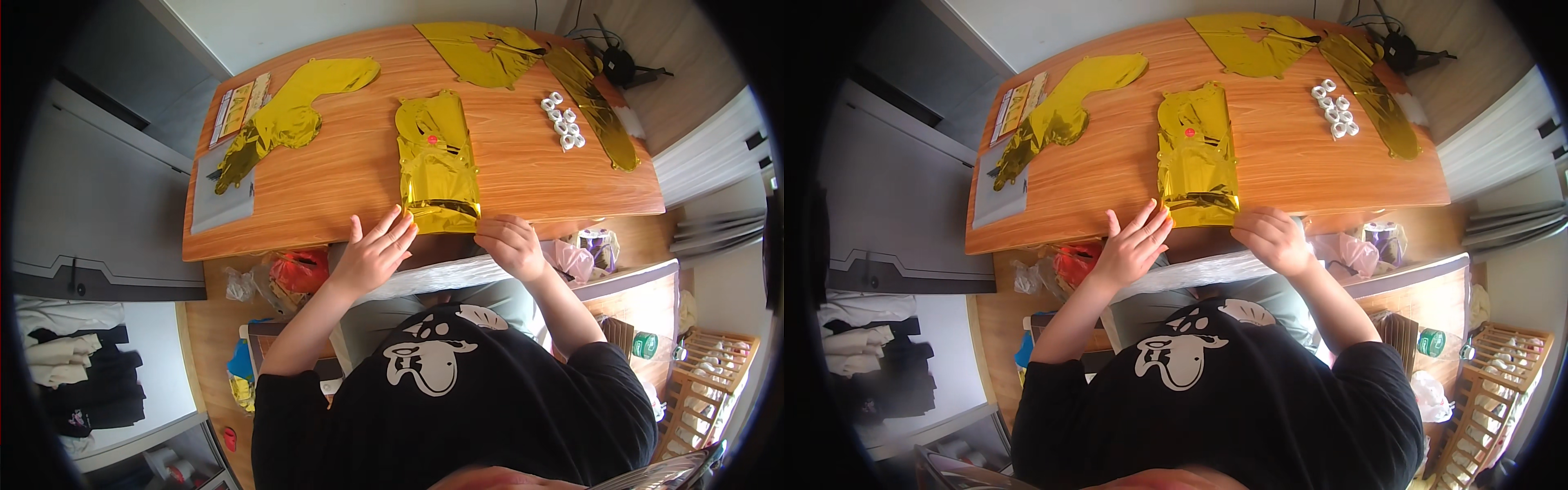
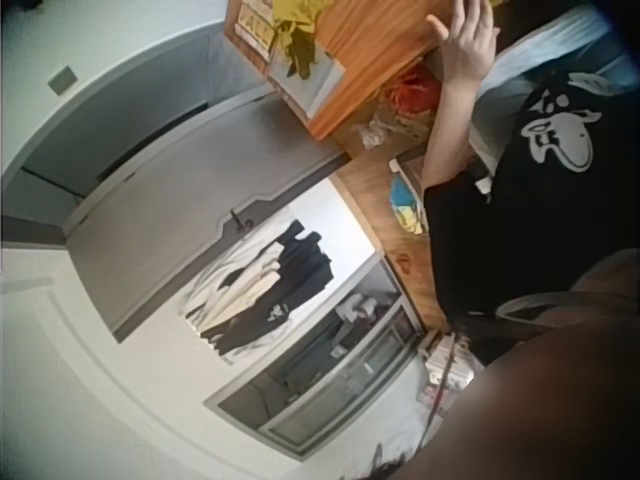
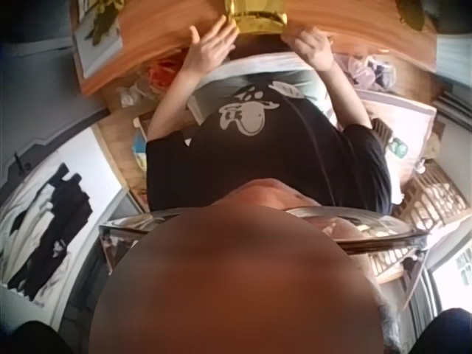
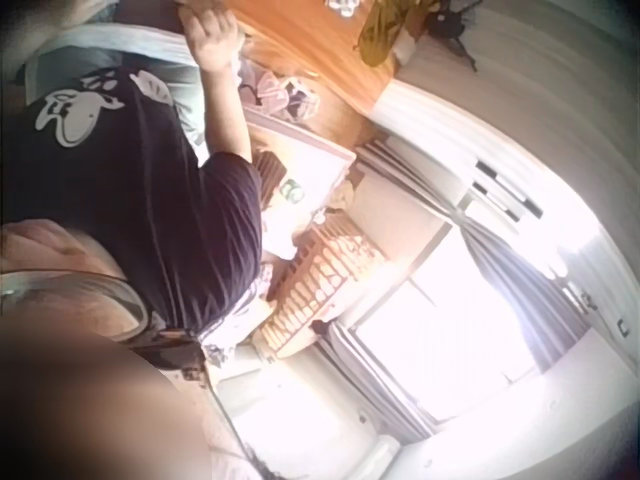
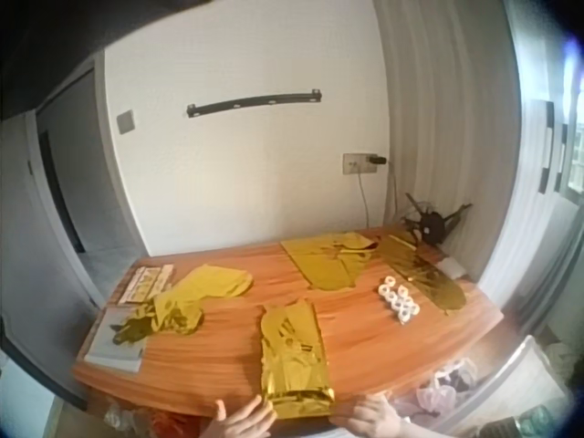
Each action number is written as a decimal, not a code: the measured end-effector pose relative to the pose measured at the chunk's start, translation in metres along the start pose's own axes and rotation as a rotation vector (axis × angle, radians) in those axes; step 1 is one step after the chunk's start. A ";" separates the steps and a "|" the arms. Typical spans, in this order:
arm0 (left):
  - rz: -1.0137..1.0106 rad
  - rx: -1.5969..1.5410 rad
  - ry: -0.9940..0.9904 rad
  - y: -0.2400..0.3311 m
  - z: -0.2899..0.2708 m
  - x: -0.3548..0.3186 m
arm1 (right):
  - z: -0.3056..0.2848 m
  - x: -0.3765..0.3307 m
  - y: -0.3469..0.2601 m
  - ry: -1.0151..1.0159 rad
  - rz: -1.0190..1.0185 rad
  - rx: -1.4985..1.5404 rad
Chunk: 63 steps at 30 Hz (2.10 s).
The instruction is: Carefully folding a gold foil letter-shaped balloon into a small flat square and placing it on a cardboard backing.
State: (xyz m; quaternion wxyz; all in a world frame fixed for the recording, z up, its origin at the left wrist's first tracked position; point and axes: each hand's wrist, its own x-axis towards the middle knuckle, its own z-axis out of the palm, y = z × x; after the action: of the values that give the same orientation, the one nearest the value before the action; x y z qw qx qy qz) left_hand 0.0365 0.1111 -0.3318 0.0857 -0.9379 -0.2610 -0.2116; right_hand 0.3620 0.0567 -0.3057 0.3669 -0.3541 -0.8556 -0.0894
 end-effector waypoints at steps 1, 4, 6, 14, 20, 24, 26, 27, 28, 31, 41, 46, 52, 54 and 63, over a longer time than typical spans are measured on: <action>-0.019 -0.022 0.018 0.001 0.001 0.000 | -0.001 0.002 0.000 0.005 -0.025 -0.018; -0.056 -0.104 0.058 0.002 0.003 -0.001 | -0.004 0.001 0.002 -0.016 -0.031 -0.009; -0.075 -0.143 0.105 0.003 0.001 -0.001 | -0.005 -0.001 0.003 -0.039 -0.016 0.023; -0.343 -0.077 -0.018 0.006 -0.015 0.028 | -0.012 0.016 -0.001 -0.184 0.432 -0.105; -0.251 -0.073 -0.092 -0.005 -0.013 0.030 | -0.016 0.030 0.010 -0.363 0.435 -0.071; -0.173 -0.070 -0.119 -0.016 -0.018 0.033 | -0.018 0.031 0.017 -0.453 0.337 -0.054; -0.061 -0.058 -0.150 -0.022 -0.020 0.034 | -0.015 0.028 0.023 -0.456 0.308 -0.019; -0.061 -0.060 -0.150 -0.025 -0.021 0.036 | -0.014 0.026 0.024 -0.458 0.279 0.015; -0.009 -0.069 -0.174 -0.027 -0.022 0.038 | -0.013 0.025 0.026 -0.459 0.281 0.016; 0.052 -0.115 -0.204 -0.033 -0.022 0.040 | -0.013 0.027 0.024 -0.431 0.275 0.076; -0.078 -0.530 -0.060 -0.032 -0.020 0.040 | -0.008 0.023 0.018 -0.275 0.436 0.234; -0.116 -0.415 -0.139 -0.026 -0.023 0.044 | -0.013 0.030 0.020 -0.326 0.335 0.153; -0.166 -0.424 -0.025 -0.020 -0.015 0.045 | -0.012 0.029 0.019 -0.318 0.355 0.157; -0.179 -0.434 0.011 -0.020 -0.014 0.046 | -0.014 0.032 0.015 -0.355 0.442 0.169; -0.191 -0.439 0.083 -0.019 -0.009 0.049 | -0.009 0.034 0.020 -0.288 0.382 0.149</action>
State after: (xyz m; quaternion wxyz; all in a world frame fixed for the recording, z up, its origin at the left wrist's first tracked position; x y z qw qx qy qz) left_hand 0.0611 0.1470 -0.3008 -0.1299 -0.8956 -0.2926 -0.3088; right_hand 0.3642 0.0862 -0.2776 0.2766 -0.4906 -0.8207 0.0962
